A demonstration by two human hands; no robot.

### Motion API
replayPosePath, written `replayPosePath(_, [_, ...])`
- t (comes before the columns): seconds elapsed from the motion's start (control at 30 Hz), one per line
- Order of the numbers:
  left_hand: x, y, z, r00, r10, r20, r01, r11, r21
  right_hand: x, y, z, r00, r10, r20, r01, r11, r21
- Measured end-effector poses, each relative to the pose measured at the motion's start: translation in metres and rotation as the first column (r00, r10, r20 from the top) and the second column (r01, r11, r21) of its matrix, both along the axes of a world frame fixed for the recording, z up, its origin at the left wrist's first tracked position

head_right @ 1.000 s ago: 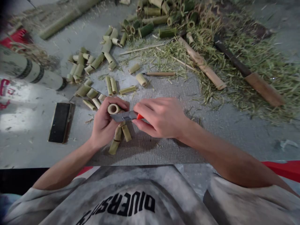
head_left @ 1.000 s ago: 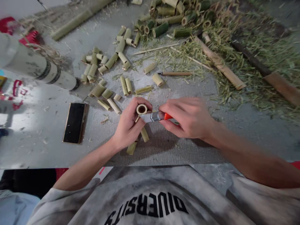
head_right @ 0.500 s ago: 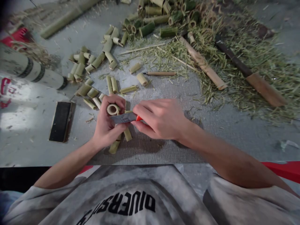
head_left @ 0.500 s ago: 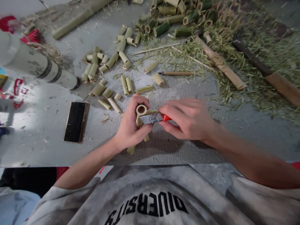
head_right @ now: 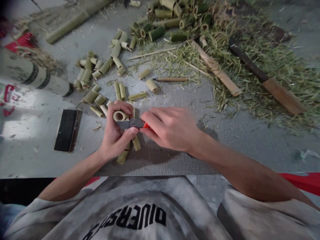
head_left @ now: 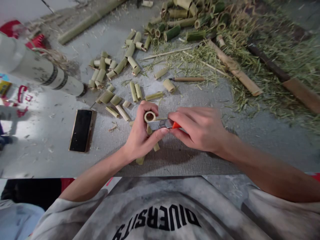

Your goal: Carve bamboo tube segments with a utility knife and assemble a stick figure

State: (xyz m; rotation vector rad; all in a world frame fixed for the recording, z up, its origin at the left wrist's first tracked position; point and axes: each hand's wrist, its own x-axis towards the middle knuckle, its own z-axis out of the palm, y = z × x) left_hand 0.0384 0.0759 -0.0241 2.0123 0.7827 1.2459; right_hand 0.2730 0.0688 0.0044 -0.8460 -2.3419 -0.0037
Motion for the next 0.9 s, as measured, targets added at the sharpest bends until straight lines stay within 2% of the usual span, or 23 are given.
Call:
replayPosePath(0.4, [0.0014,0.0000,-0.0005,0.999,0.023,0.040,-0.021,0.999,-0.033,-0.0011,-0.0061,0.0029,0.999,-0.049,0.023,0.049,0.999,-0.023])
replayPosePath(0.9, [-0.0013,-0.0021,0.0022,1.000,0.002,0.028,0.000,0.996,-0.086,-0.0004,-0.0058,0.0056,0.999,-0.040,0.019,0.040,0.999,-0.017])
